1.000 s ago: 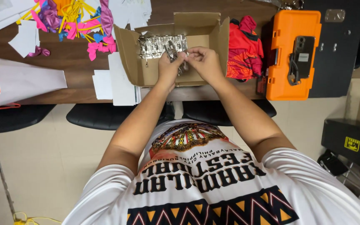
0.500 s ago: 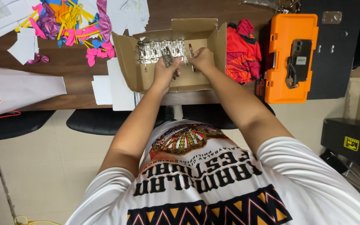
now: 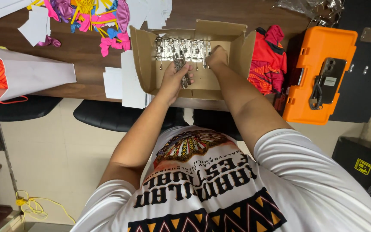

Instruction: The person organizes various items on a cluttered table, including colorful ribbons, a black case, and a cardboard box. They move the case and box to different positions and then place several silver metal clips into the cardboard box.

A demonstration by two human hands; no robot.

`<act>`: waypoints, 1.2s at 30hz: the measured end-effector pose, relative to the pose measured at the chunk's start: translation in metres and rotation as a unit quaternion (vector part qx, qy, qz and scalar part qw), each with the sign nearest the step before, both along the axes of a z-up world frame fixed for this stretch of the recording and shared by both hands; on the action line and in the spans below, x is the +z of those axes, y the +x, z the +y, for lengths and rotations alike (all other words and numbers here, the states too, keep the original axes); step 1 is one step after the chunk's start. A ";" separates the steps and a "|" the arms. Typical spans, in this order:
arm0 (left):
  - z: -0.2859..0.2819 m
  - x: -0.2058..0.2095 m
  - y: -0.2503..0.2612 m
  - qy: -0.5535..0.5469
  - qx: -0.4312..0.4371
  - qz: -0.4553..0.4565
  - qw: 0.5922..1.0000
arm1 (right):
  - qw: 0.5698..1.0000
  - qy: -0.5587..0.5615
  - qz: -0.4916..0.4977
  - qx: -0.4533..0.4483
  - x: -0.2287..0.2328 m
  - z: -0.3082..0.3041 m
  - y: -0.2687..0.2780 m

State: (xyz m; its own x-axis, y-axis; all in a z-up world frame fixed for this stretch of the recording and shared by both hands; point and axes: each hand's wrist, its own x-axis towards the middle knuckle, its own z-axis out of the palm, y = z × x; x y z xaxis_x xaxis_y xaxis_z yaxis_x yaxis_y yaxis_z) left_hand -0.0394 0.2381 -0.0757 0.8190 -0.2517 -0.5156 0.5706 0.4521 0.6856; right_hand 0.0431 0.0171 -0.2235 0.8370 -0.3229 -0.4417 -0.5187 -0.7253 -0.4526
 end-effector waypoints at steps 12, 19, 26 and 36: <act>-0.004 0.007 -0.001 -0.016 -0.011 -0.007 1.000 | 0.999 0.020 -0.012 -0.033 -0.001 0.006 0.002; -0.004 0.003 -0.006 -0.019 -0.011 -0.003 1.000 | 0.999 0.003 -0.039 0.006 -0.036 -0.012 -0.003; -0.004 0.010 -0.009 -0.015 -0.009 -0.012 1.000 | 0.996 0.025 -0.082 0.030 -0.004 -0.009 -0.005; -0.003 0.003 -0.011 -0.017 -0.012 -0.015 1.000 | 0.991 0.060 -0.116 -0.032 -0.031 -0.011 -0.006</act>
State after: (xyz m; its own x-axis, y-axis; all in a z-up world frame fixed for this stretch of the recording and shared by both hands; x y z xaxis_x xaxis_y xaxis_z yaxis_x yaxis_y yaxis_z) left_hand -0.0500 0.2352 -0.0722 0.8277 -0.2880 -0.4817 0.5607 0.4617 0.6873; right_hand 0.0372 0.0066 -0.2543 0.9004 -0.3351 -0.2774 -0.4330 -0.6285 -0.6462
